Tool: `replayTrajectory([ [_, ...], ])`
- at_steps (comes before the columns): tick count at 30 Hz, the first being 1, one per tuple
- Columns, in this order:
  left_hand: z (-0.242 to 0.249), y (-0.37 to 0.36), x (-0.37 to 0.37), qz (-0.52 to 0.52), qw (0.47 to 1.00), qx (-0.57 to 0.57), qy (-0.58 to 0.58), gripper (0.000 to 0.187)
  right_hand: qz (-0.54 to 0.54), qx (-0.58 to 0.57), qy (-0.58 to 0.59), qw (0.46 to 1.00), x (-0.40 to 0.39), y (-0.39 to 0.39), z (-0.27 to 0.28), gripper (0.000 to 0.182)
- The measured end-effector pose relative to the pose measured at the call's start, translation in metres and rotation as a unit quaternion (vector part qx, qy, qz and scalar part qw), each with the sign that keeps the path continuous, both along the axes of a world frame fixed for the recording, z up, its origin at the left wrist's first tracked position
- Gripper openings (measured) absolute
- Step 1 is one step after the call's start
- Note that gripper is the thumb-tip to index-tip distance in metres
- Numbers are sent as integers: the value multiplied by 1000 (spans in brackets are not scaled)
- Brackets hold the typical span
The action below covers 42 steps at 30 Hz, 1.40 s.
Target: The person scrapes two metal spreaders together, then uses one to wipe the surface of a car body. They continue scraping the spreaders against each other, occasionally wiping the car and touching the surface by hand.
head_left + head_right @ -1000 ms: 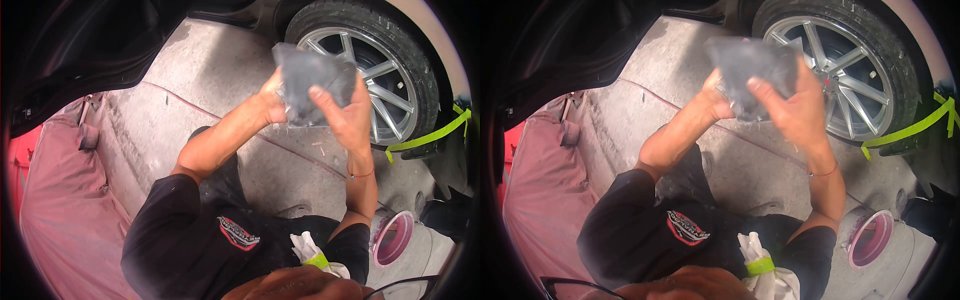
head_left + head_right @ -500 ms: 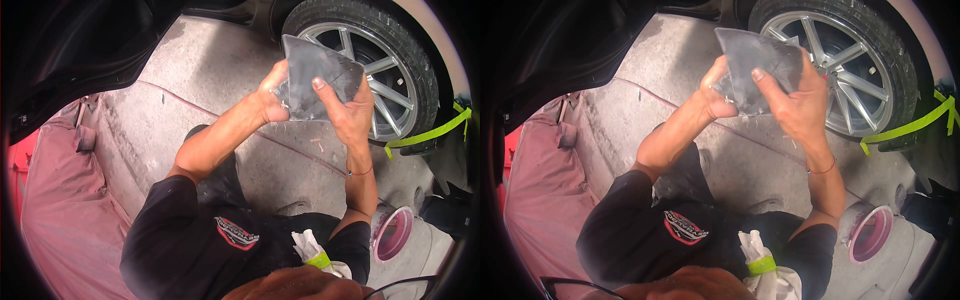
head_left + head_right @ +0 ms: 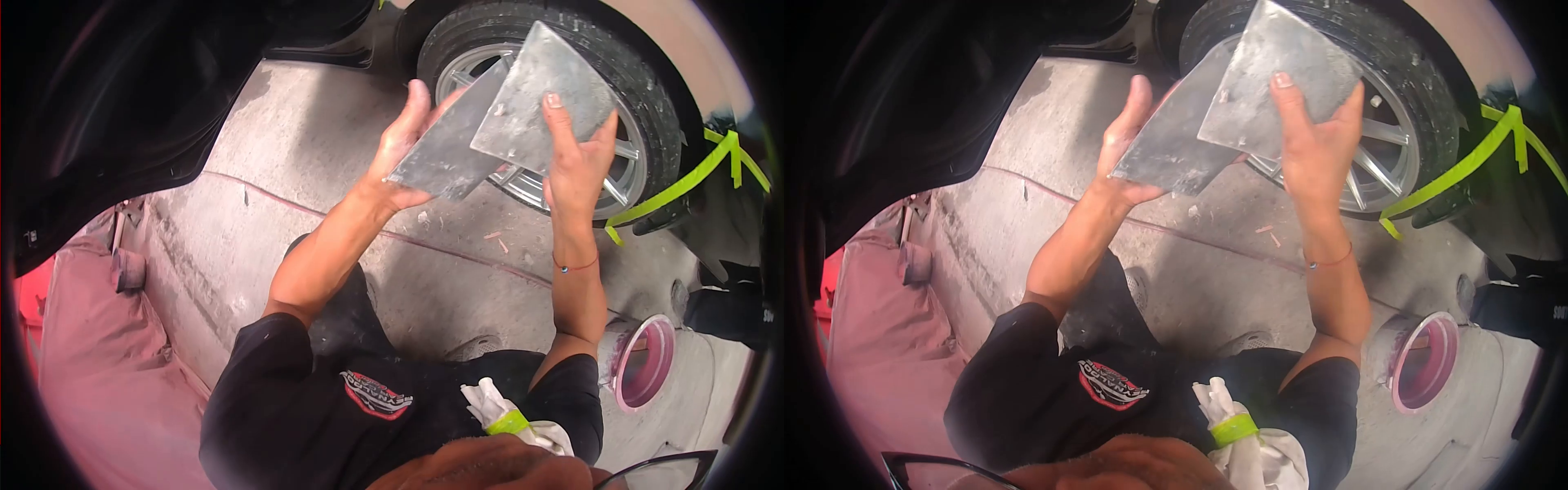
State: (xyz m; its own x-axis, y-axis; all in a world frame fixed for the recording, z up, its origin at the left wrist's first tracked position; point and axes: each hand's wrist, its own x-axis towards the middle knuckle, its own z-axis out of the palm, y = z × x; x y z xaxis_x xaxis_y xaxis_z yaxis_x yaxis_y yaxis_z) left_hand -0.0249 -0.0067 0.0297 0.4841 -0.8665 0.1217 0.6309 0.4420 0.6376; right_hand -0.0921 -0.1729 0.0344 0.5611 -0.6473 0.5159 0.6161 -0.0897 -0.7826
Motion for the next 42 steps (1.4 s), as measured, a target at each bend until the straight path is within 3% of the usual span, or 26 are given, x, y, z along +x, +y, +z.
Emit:
replayTrajectory([
  [1,3,-2,1,29,995,1,-95,85,-10,-4,4,1000,0,1,-1,41],
  [4,3,0,-1,11,994,4,-106,84,60,33,-18,997,1,2,-5,41],
  [9,-9,-2,1,24,998,29,-51,83,135,18,37,990,1,1,-11,35],
  [11,-20,2,9,-42,992,-41,110,78,144,-11,40,989,0,10,-14,35],
  [15,-20,6,11,-15,994,17,103,84,162,-48,80,982,-6,26,-11,34],
  [17,-24,6,12,-25,993,-22,116,71,185,-46,92,977,-7,31,-10,34],
  [21,-30,9,16,-29,990,-53,131,69,187,-99,96,973,-8,35,-11,35],
  [24,-36,11,17,-92,977,-123,151,65,194,-114,103,969,-9,37,-11,36],
  [26,-39,12,16,-52,989,-48,130,74,204,-108,114,966,-12,39,-11,36],
  [29,-32,11,6,-53,988,-97,111,82,210,-108,119,965,-15,41,-9,35],
  [32,-29,7,13,-56,994,-16,91,73,240,-167,133,947,-16,40,-11,38],
  [34,-34,7,18,-109,983,-77,125,76,247,-235,172,924,-17,38,-7,42],
  [36,-30,8,15,-164,964,-139,160,79,227,-202,129,944,-11,36,-15,42],
  [38,-18,9,10,-71,980,-58,176,78,204,-170,85,960,-3,28,-16,43],
  [40,-20,6,10,-78,977,-36,193,75,141,18,71,987,1,21,-9,40],
  [42,-16,2,5,-5,990,35,140,73,111,0,59,992,1,23,-12,39],
])
